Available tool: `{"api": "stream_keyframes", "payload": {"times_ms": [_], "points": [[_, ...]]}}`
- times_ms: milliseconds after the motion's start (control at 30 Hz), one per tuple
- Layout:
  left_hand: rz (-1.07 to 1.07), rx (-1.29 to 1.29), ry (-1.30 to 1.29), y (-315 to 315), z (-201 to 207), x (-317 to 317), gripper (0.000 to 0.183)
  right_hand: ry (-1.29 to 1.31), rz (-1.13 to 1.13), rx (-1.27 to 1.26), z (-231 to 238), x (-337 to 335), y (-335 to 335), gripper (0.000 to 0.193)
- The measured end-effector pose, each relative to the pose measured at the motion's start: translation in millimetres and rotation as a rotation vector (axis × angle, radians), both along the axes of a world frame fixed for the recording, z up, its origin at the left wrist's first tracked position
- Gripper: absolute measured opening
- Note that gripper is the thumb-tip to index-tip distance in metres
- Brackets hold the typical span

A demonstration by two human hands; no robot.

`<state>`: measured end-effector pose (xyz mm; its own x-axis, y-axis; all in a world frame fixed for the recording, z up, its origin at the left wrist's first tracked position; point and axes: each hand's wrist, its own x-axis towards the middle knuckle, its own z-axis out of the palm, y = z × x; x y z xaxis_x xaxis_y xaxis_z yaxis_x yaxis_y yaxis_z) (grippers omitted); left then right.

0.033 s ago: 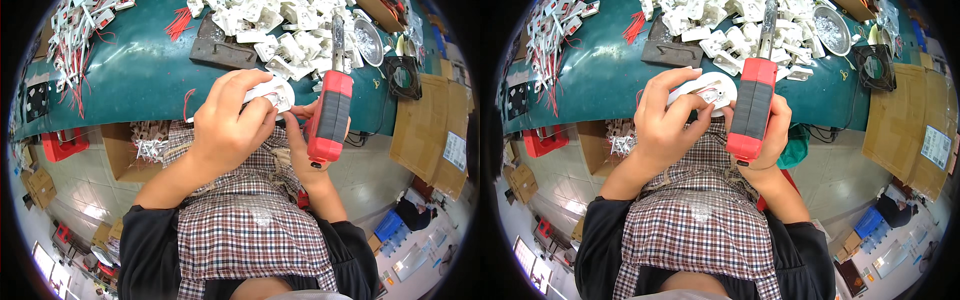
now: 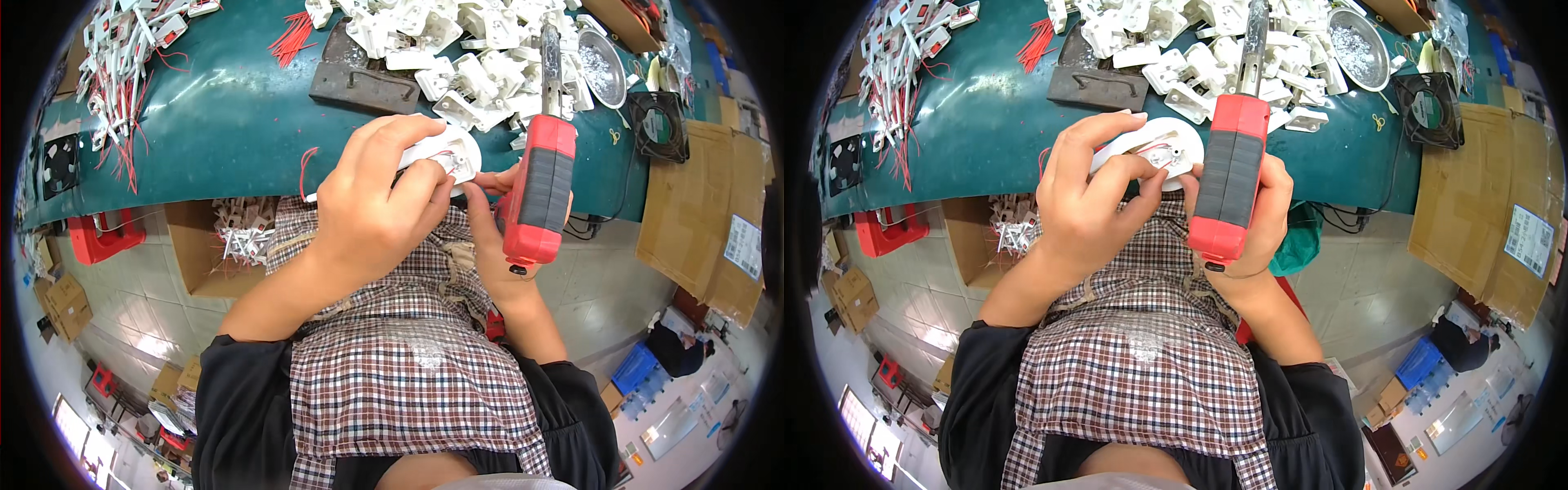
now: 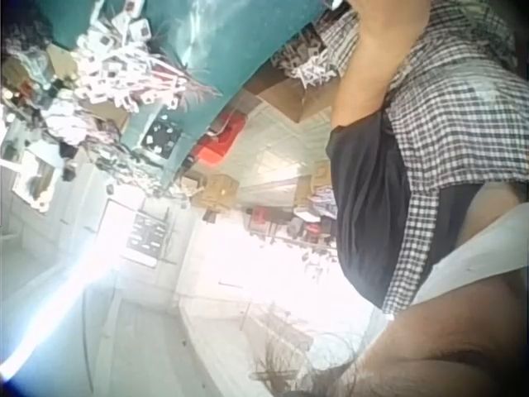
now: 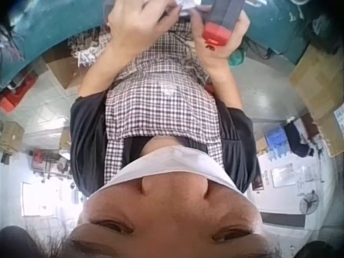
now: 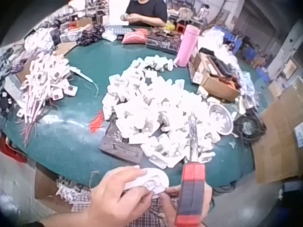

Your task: Soldering red and white wires to small plastic electronic components at an assembly workbench.

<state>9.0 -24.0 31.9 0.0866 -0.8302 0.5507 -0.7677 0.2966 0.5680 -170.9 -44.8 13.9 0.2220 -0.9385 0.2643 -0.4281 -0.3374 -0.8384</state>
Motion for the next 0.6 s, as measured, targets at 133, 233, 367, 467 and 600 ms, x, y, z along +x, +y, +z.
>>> {"api": "stream_keyframes", "payload": {"times_ms": [133,233,367,467,600], "points": [[0.004,-0.012,0.013,1,-2,-3,0.024,-0.116,-0.011,0.195,-1,-3,5,0.059],[0.003,-0.005,0.019,3,-4,-3,0.024,-0.222,0.011,0.175,11,-7,10,0.046],[-0.021,-0.010,0.035,1,-4,-2,0.023,-0.031,0.030,0.355,67,-41,21,0.038],[-0.033,-0.067,0.020,1,-7,-1,0.021,-0.150,-0.046,0.332,86,-66,33,0.052],[-0.030,-0.042,0.050,4,-8,-1,0.023,-0.044,-0.025,0.461,117,-92,43,0.044]]}}
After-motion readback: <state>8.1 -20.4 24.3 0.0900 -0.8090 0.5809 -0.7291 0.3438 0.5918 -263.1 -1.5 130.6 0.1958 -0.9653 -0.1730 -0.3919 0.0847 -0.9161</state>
